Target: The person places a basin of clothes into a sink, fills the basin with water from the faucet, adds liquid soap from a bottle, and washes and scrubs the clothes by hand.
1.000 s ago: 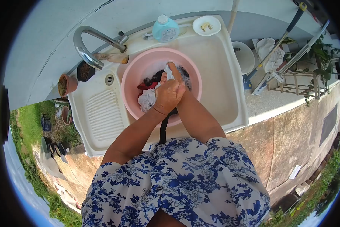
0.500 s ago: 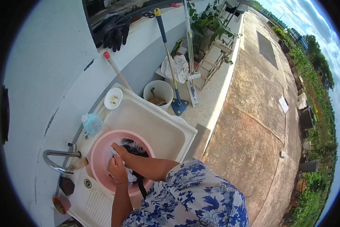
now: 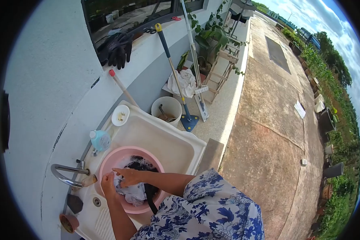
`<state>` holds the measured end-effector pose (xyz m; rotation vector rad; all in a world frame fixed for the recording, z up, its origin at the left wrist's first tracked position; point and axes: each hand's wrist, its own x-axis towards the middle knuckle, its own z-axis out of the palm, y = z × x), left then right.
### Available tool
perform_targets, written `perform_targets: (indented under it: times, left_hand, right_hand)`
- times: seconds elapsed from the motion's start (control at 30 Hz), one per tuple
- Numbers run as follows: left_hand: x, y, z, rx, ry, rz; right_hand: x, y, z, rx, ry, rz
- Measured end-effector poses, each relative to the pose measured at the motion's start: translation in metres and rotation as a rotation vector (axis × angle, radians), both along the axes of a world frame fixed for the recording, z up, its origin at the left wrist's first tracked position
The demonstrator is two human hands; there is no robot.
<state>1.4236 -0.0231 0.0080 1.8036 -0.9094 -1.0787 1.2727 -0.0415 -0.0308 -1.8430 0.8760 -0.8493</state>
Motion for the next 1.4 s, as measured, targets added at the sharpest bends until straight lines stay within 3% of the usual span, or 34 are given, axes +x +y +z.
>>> perform_targets:
  times: [0.03, 0.17, 0.27, 0.3, 0.33, 0.37, 0.4, 0.47, 0.53, 0.6, 0.63, 0.7, 0.73, 0.77, 0.8, 0.87, 0.9, 0.93, 0.97, 1.0, 1.03, 1.07, 1.1, 1.13, 1.2, 1.23, 1.27, 1.33, 1.4]
  left_hand:
    - [-0.003, 0.002, 0.0, -0.08, 0.162, -0.038]
    - [-0.012, 0.021, 0.027, -0.188, 0.515, -0.091]
    - [0.001, 0.043, -0.001, -0.139, 0.502, -0.244]
    - [0.006, 0.051, -0.032, -0.134, 0.499, -0.239]
    - [0.012, 0.057, -0.074, -0.045, 0.216, -0.337]
    - [0.015, 0.06, -0.095, 0.043, -0.067, -0.432]
    - [0.008, 0.06, -0.094, 0.043, -0.067, -0.431]
    - [-0.014, 0.061, -0.082, -0.067, 0.105, -0.26]
    - [-0.008, 0.058, -0.07, -0.044, -0.014, -0.213]
    - [0.005, 0.055, -0.059, -0.021, -0.132, -0.167]
    - [0.015, 0.054, -0.053, 0.048, -0.172, -0.166]
    - [0.019, 0.055, -0.028, 0.063, -0.244, -0.12]
    - [0.017, 0.049, -0.02, 0.015, -0.007, -0.059]
    - [0.02, 0.048, -0.011, -0.02, 0.215, 0.036]
    - [0.015, 0.042, -0.003, -0.175, 0.622, 0.17]
    - [0.013, 0.031, -0.005, -0.255, 0.851, 0.221]
    - [0.009, 0.026, -0.009, -0.276, 0.77, 0.195]
    - [-0.014, 0.021, 0.015, -0.234, 0.501, 0.177]
    - [-0.029, 0.018, 0.005, -0.162, 0.049, 0.121]
    - [-0.053, 0.02, 0.028, -0.116, -0.381, -0.01]
    - [-0.072, 0.021, 0.012, -0.526, -0.578, -0.069]
    - [-0.09, 0.024, 0.019, -0.545, -0.689, -0.165]
    - [-0.1, 0.027, 0.026, -0.561, -0.794, -0.272]
    - [-0.099, 0.024, 0.021, -0.541, -0.799, -0.257]
    - [-0.086, 0.0, -0.002, -0.301, -0.782, -0.137]
    - [-0.067, -0.016, -0.024, -0.302, -0.865, -0.086]
    - [-0.044, -0.025, -0.043, -0.299, -0.943, -0.037]
    - [-0.007, -0.029, -0.052, -0.348, -1.235, -0.137]
    - [-0.017, -0.024, -0.062, -0.291, -1.098, -0.06]
  right_hand:
    - [-0.007, 0.0, 0.043, 0.254, 0.169, 0.161]
    - [-0.008, -0.009, 0.037, 0.191, 0.231, 0.096]
    - [-0.019, -0.02, 0.043, 0.132, 0.143, 0.002]
    - [-0.021, -0.02, 0.054, 0.223, 0.1, 0.0]
    - [-0.022, -0.016, 0.071, 0.227, 0.096, 0.003]
    - [-0.024, -0.01, 0.091, 0.445, -0.099, 0.066]
    - [-0.025, -0.008, 0.101, 0.658, -0.293, 0.128]
    - [-0.02, -0.008, 0.09, 0.666, -0.349, 0.208]
    - [-0.021, -0.011, 0.079, 0.677, -0.404, 0.292]
    - [-0.034, -0.022, 0.061, 0.851, -0.902, 0.246]
    - [-0.037, -0.031, 0.008, 0.834, -0.878, 0.018]
    - [-0.041, -0.033, 0.036, 0.958, -0.906, -0.066]
    - [-0.043, -0.034, 0.047, 1.096, -0.921, -0.14]
    - [-0.041, -0.034, 0.034, 1.037, -0.89, -0.175]
    - [-0.038, -0.039, 0.002, 1.063, -0.901, -0.16]
    - [-0.024, -0.044, -0.028, 1.382, -1.061, -0.279]
    - [-0.019, -0.042, -0.027, 1.438, -1.085, -0.31]
    - [-0.01, -0.043, -0.024, 1.513, -1.016, -0.34]
    - [-0.001, -0.042, -0.024, 1.557, -0.951, -0.374]
    - [0.003, -0.031, -0.034, 1.599, -0.913, -0.338]
    - [0.003, -0.016, -0.044, 1.436, -1.251, 0.043]
    - [0.004, -0.001, -0.05, 1.214, -1.566, 0.418]
    - [0.009, 0.011, -0.025, 1.061, -1.317, -0.107]
    - [0.013, 0.011, -0.032, 1.085, -1.307, -0.098]
    - [0.021, -0.004, -0.052, 1.292, -1.325, 0.217]
    - [0.023, -0.008, -0.058, 1.383, -1.327, 0.375]
    - [0.023, -0.005, -0.041, 1.394, -1.318, 0.372]
    - [0.032, 0.0, 0.012, 1.433, -0.844, -0.243]
    - [0.035, -0.013, -0.001, 1.347, -0.801, -0.267]
